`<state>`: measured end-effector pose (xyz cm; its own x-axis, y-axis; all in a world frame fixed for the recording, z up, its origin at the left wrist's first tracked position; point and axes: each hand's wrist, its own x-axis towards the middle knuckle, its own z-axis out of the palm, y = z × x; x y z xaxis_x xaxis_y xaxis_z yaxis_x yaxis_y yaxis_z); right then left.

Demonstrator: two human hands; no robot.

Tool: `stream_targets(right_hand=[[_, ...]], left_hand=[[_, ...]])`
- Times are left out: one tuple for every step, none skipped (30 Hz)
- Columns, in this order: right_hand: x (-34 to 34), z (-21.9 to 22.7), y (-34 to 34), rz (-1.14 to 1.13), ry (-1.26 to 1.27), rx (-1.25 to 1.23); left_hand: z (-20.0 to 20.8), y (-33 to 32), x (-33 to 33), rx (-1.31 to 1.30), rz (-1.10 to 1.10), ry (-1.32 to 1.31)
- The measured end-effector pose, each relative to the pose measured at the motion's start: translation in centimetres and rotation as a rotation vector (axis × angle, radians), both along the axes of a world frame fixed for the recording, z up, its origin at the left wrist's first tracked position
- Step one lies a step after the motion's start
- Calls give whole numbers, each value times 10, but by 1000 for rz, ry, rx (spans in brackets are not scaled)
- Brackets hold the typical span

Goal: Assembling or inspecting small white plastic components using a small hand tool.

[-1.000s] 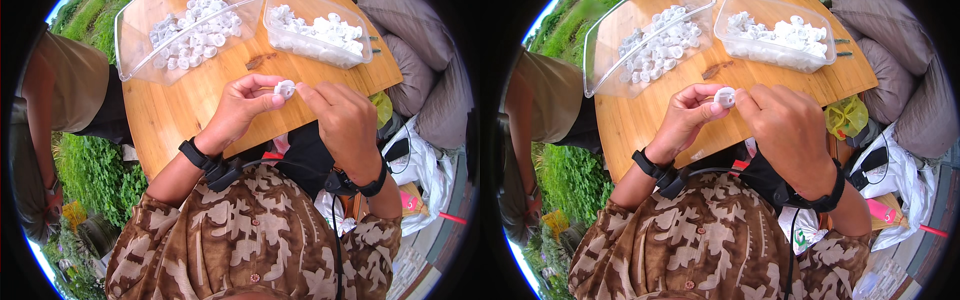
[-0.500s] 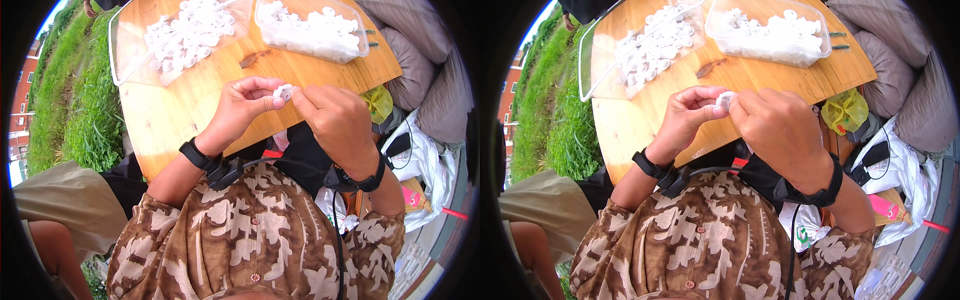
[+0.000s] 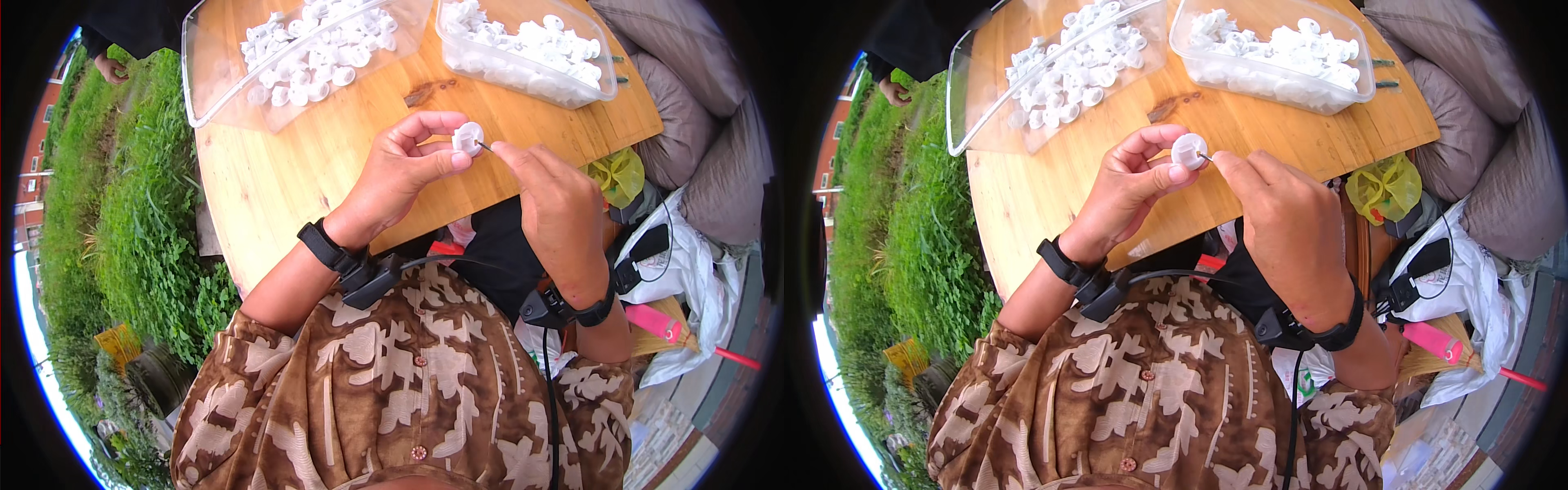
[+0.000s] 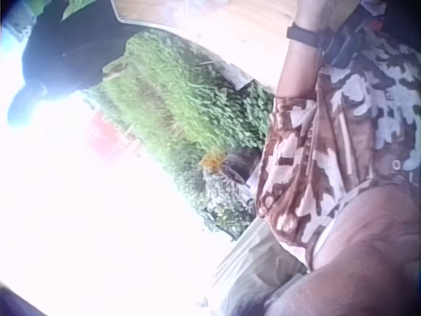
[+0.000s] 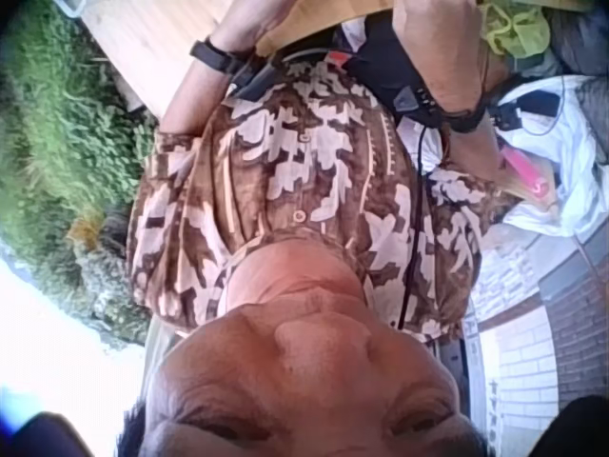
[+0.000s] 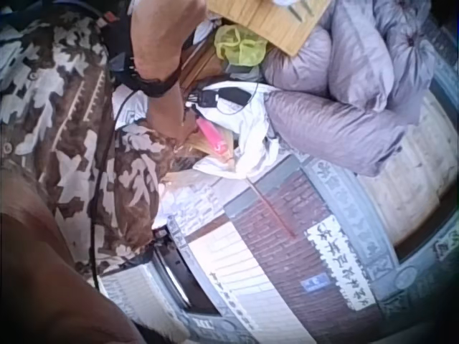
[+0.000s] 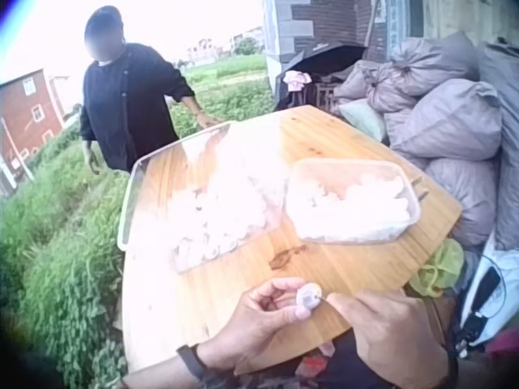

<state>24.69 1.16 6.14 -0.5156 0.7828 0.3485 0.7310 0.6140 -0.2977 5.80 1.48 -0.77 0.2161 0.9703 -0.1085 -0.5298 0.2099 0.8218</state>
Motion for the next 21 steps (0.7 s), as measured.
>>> stream_targets(right_hand=[[0,-2,-1,0,-4,-1],[-1,-4,-1,-11,18,-13],[-2,-6,-1,-22,39,-25],[-3,-8,-2,-19,37,-25],[-4,-9,-2,-5,47,-32],[-6,-10,-2,9,57,-39],[-7,-10,-2,13,57,-39],[-8,-9,-2,12,46,-48],[-8,-9,-2,13,35,-57],[-10,-8,-2,12,33,-56],[-11,-7,-2,18,33,-48],[-12,-7,-2,24,32,-40],[-12,-7,-2,24,31,-40],[-13,-7,-1,20,8,-29],[-13,-7,-1,16,-14,-19],[-14,-7,-1,17,-15,-19],[-14,-7,-1,18,-20,-12],[-14,-7,-1,18,-26,-6],[-15,-7,-1,18,-27,-6],[-15,-7,-1,15,-36,-4],[-16,-7,-1,11,-45,-1]], left_hand=[[1,0,0,6,-3,2],[0,0,0,5,0,0],[-1,0,-1,19,0,6],[-2,0,-1,33,-1,11],[-3,0,-2,33,3,11],[-4,0,-2,51,10,17],[-4,-1,-3,69,18,24],[-4,-1,-3,70,18,21],[-4,-1,-3,73,18,38],[-4,-1,-4,75,19,55],[-4,-1,-4,76,20,54],[-3,-2,-4,80,19,60],[-3,-2,-4,84,18,67],[-3,-2,-5,84,20,66],[-3,-2,-5,89,24,75],[-2,-3,-5,94,28,83],[-1,-3,-5,94,28,82],[0,-3,-5,93,36,87],[0,-4,-4,92,43,92],[0,-4,-4,92,43,91],[-1,-4,-4,104,57,105]])
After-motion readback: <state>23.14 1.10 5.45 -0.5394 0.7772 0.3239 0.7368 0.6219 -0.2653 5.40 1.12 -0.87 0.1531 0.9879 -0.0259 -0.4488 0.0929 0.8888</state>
